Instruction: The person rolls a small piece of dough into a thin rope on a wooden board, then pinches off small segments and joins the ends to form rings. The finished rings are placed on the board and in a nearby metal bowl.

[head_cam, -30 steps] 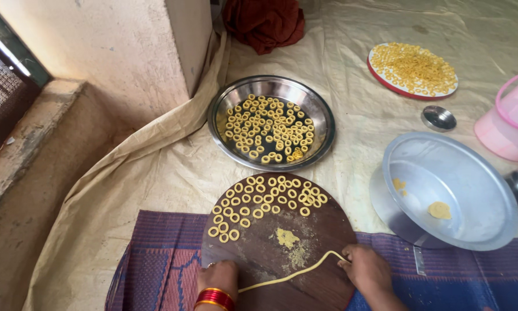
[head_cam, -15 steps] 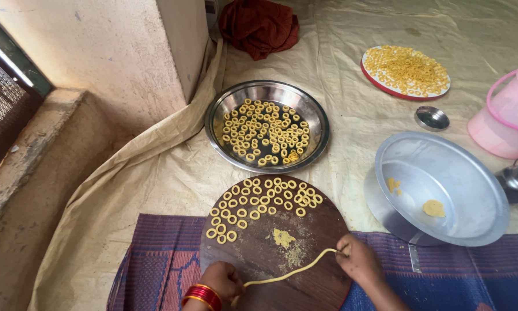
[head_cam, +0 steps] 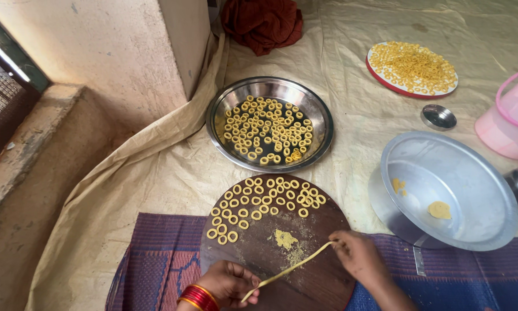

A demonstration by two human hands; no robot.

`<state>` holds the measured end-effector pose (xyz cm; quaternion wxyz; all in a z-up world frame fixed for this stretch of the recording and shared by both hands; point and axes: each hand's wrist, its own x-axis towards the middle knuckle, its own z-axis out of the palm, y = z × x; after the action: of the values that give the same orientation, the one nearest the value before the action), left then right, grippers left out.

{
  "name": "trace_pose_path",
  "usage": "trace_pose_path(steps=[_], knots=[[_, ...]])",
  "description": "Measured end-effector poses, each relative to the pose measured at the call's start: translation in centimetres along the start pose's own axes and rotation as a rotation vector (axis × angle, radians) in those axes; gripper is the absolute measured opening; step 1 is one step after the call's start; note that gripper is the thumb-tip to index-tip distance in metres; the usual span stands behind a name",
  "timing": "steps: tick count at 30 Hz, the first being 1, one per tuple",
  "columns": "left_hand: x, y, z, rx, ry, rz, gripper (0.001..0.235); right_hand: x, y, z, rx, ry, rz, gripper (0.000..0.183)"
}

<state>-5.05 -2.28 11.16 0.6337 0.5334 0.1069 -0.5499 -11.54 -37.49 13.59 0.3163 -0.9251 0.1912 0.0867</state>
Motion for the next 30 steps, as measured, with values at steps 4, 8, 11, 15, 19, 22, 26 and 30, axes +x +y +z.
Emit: trace_pose_path(steps=[4,8,11,15,19,22,26,30], knots=[[-0.2,0.4,1.1,-0.049,-0.065,0.021,0.015,-1.9,-3.8,0.8,-0.352,0.105,-0.360,0.033],[-0.5,0.8,2.1,-0.118,-0.089,-0.002,0.015,-3.8,-6.4,3.3,0.326,-0.242,-0.481,0.048],[-0.5,1.1,2.4,-0.165,-0.104,0.005,0.016,-3.6,-6.7,5.1,0.534,-0.393,-0.400,0.038],[-0.2,1.0,2.3,-0.146,-0.016,0.020,0.016,-2.4,-5.4,6.8,0.581,-0.323,-0.249,0.021],[-0.1,1.1,2.0,-0.169,-0.011,0.052,0.019,-1.6,-4.6,7.1,0.654,-0.206,-0.267,0.020],[0.3,1.0,1.9,-0.186,-0.015,0.042,0.017,-1.6,-4.8,7.2,0.765,-0.171,-0.217,0.021],[0.8,0.5,2.0,-0.207,0.006,0.038,0.012,-1.6,-5.0,6.8,0.731,-0.085,-0.256,0.022],[1.1,0.4,2.0,-0.046,0.015,-0.045,0.012,-1.3,-4.9,6.8,0.634,-0.008,-0.394,0.021]])
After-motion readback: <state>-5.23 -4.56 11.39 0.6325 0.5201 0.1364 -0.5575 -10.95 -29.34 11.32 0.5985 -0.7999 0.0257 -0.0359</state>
